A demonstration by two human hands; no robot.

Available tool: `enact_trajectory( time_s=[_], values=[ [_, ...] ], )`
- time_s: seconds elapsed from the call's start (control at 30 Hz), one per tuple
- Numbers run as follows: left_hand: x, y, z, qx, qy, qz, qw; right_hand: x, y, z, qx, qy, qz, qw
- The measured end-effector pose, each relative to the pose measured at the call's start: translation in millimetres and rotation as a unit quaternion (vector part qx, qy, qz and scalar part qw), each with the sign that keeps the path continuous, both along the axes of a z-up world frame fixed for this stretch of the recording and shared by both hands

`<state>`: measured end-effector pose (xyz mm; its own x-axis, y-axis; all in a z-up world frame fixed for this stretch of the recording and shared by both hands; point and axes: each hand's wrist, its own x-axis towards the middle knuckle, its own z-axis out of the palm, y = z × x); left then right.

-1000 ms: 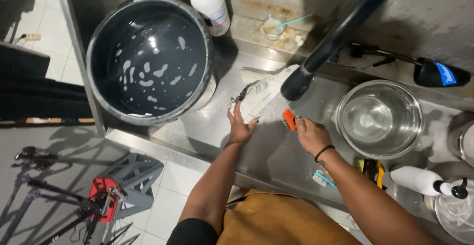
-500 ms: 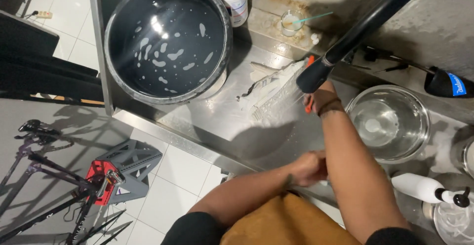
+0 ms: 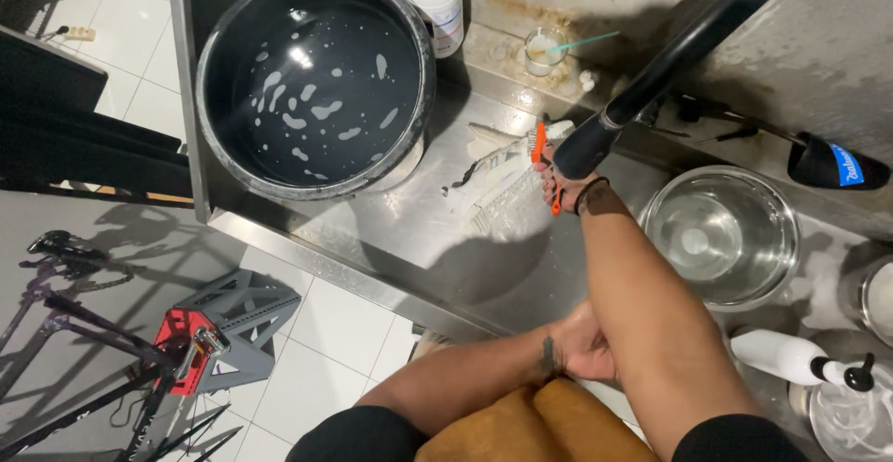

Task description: The person scrubs a white sneaker with an orange brush under running water in a sink. They then use a small toothbrush to clean the shoe's details and apply a cleaning solution from a spray bottle before scrubbing again with a yellow brush.

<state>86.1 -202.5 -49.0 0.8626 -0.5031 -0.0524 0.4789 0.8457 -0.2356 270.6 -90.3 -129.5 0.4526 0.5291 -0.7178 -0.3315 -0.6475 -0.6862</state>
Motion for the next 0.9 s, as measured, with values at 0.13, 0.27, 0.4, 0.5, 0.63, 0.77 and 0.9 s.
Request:
enact_trajectory(
  time_s=[0.13, 0.27, 0.4, 0.5, 0.63, 0.77, 0.9],
  values=[
    [4, -3, -14, 0.003, -0.03, -0.031, 0.999, 22, -11, -19, 0.009, 0.023, -0.002, 1.0],
    [-4, 52, 3, 0.279, -0.052, -0.032, 0.958, 44, -25, -39, 0.022, 0.061, -0.005, 0.998],
    [-10, 99, 40, 0.854, -0.271, -0.12, 0.428, -4, -83, 37, 0.074, 0.21, 0.017, 0.975],
    [10, 84, -13, 0.847, -0.431, -0.243, 0.195, -54, -99, 61, 0.167, 0.242, -0.009, 0.956],
    [16, 74, -107, 0.829, -0.479, -0.263, 0.117, -70, -101, 42, 0.184, 0.151, 0.024, 0.971],
    [17, 69, -126, 0.811, -0.484, -0.305, -0.127, -100, -87, 75, -0.01, -0.158, 0.188, 0.969],
    [29, 87, -120, 0.796, -0.369, -0.445, -0.18, -106, -82, 107, -0.107, -0.255, 0.27, 0.922]
  ],
)
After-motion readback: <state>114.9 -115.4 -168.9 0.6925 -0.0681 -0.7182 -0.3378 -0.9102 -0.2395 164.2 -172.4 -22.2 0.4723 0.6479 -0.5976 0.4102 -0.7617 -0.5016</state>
